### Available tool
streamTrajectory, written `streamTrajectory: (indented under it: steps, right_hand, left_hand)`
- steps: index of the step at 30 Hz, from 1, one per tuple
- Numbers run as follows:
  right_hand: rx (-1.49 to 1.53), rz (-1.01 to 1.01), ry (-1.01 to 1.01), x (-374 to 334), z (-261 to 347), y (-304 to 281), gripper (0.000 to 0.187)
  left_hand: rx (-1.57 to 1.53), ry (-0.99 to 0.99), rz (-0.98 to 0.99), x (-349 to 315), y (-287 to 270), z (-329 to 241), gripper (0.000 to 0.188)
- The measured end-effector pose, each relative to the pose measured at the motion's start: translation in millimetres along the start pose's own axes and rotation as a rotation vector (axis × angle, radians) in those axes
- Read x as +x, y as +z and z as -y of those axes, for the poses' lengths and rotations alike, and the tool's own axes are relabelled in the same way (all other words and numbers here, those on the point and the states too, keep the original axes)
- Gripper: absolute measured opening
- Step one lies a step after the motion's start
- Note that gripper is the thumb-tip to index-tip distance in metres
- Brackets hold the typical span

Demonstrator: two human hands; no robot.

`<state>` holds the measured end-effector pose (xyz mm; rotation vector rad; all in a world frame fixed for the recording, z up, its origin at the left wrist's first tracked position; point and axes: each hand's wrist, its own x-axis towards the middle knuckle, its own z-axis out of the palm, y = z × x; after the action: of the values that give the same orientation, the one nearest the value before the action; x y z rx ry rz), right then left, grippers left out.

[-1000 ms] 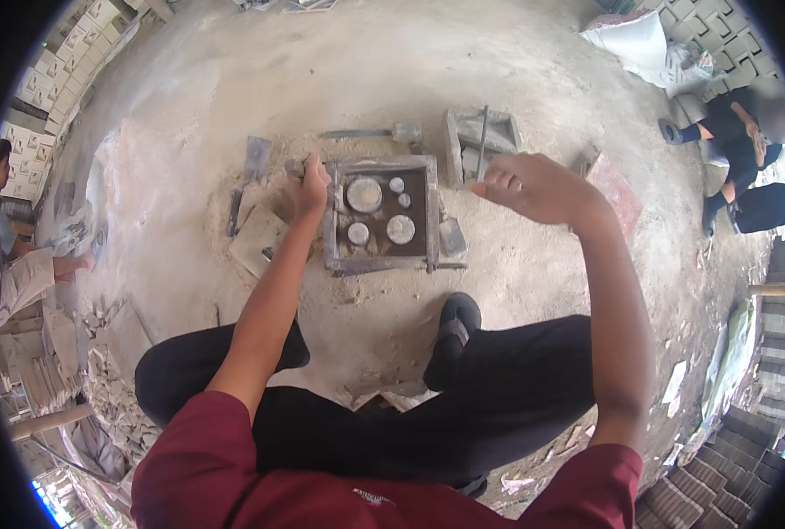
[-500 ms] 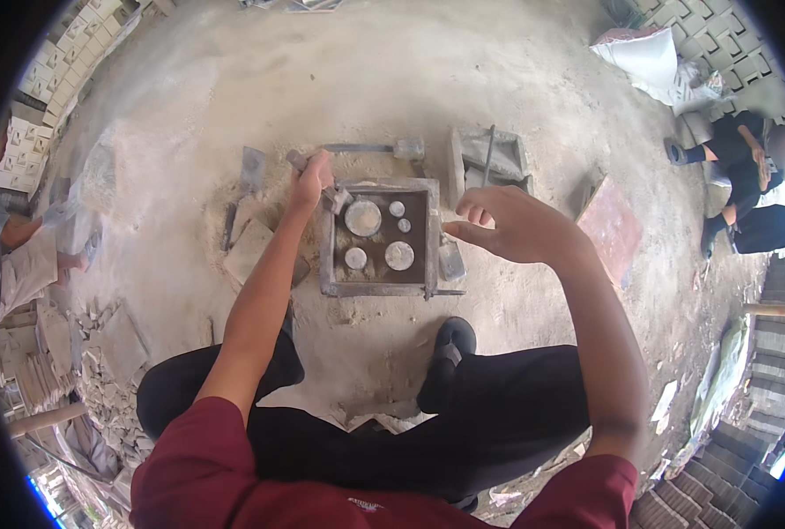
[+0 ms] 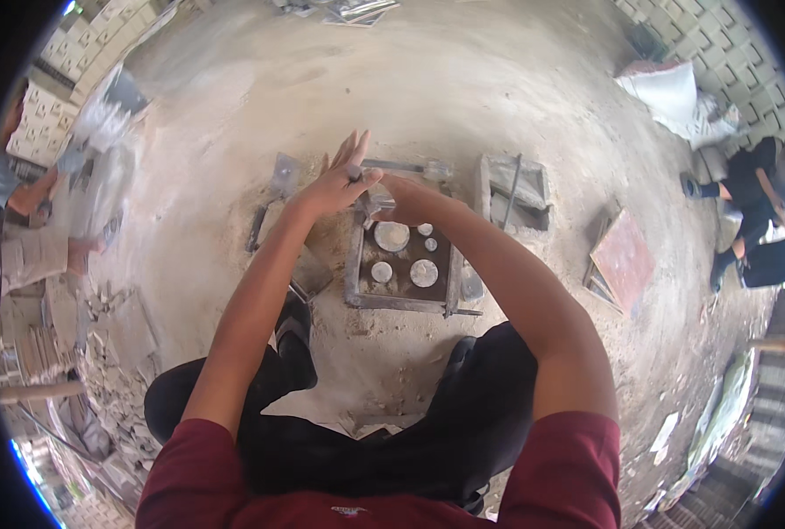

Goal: The person cleans debris from around a metal mold on the floor and then uses a wooden handle to strike the metal sides of the mold to loosen and settle the contents.

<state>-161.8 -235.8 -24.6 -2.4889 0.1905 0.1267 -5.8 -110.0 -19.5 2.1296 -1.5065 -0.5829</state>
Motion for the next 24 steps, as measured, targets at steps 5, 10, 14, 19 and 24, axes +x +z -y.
streamTrajectory:
  steps: [5, 10, 14, 19, 24]
  right_hand:
    - [0.243, -0.08, 0.022, 29, -3, 19, 0.044]
    - [0.147, -0.261, -0.041, 30, 32, 16, 0.037]
    - [0.11, -0.311, 0.018, 14, 5, 2, 0.034]
    - [0.019, -0.271, -0.02, 31, 9, 11, 0.025]
    - [0.132, -0.381, -0.066, 27, 6, 13, 0.023]
  left_hand:
    - [-0.246, 0.1, -0.22, -1, -18, 10, 0.081]
    - [-0.642, -0.569, -0.609, -44, 77, 80, 0.072]
    - [-0.54, -0.899, -0.424, -46, 161, 51, 0.062]
    - [-0.136, -0.799, -0.496, -53, 168, 56, 0.051]
    - [-0.042, -0.905, -0.438, -51, 177, 58, 0.043]
